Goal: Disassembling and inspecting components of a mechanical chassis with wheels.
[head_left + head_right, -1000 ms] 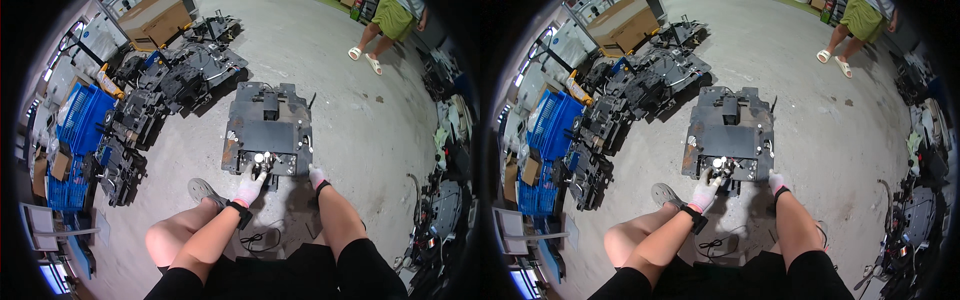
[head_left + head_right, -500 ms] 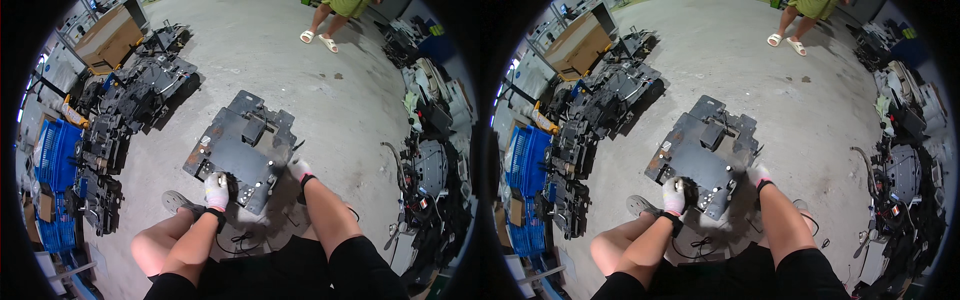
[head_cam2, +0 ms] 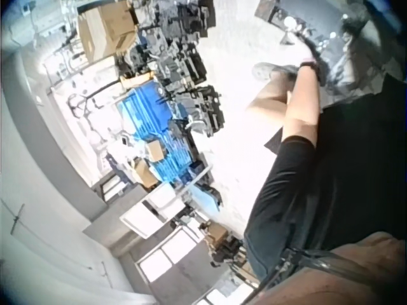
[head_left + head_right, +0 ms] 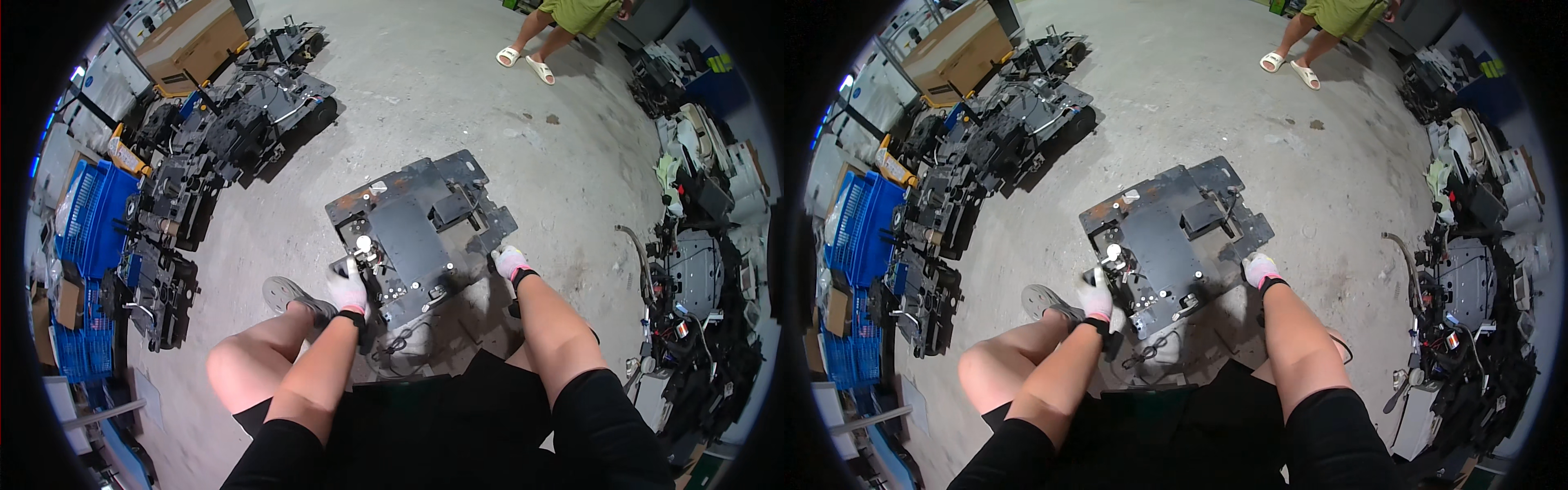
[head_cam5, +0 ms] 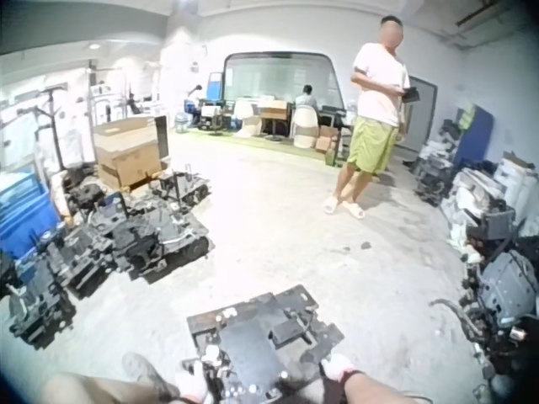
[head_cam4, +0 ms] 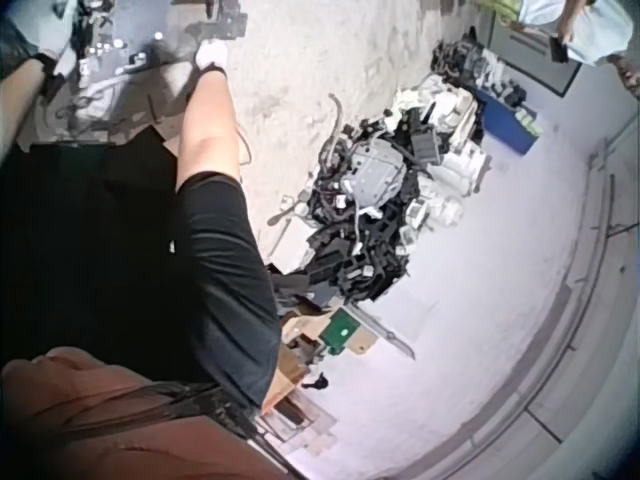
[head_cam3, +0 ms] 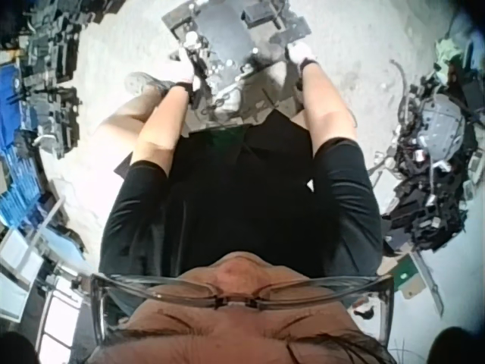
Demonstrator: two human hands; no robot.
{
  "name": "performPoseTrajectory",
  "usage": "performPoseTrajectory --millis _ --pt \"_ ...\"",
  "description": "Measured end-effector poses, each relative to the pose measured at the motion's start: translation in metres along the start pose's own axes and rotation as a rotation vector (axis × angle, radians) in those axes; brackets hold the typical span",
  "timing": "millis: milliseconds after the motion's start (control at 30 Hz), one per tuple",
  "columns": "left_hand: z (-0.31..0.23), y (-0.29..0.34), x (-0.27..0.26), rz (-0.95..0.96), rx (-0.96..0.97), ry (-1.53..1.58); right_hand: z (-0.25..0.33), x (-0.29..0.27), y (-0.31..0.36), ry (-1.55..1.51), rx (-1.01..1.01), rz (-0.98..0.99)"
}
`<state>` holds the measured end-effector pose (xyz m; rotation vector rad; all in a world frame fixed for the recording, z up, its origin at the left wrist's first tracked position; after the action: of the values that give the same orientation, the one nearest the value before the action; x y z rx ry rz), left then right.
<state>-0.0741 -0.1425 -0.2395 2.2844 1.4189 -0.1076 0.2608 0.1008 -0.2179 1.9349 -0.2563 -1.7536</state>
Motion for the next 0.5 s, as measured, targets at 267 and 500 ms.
performPoseTrajectory --millis 267,500 --pt "0.148 0.02 0.07 0.254 -0.742 0.564 -0.011 -0.031 -0.036 -0.602 -0.071 -0.108" --pt "0.123 0.071 0.011 0.198 -0.963 0.65 -0.086 0.126 0.002 -1.714 0.421 0.333"
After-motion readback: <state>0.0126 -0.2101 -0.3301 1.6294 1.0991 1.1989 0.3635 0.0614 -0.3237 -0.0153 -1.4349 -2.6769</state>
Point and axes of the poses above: each hand's wrist, its own y-axis away from the middle knuckle, its own x-axis out of the palm, z = x × y, the point moved 1 cm from there along -y, towards the middle knuckle, and after that the axes turned 14 degrees about y, right-handed, at the moved point
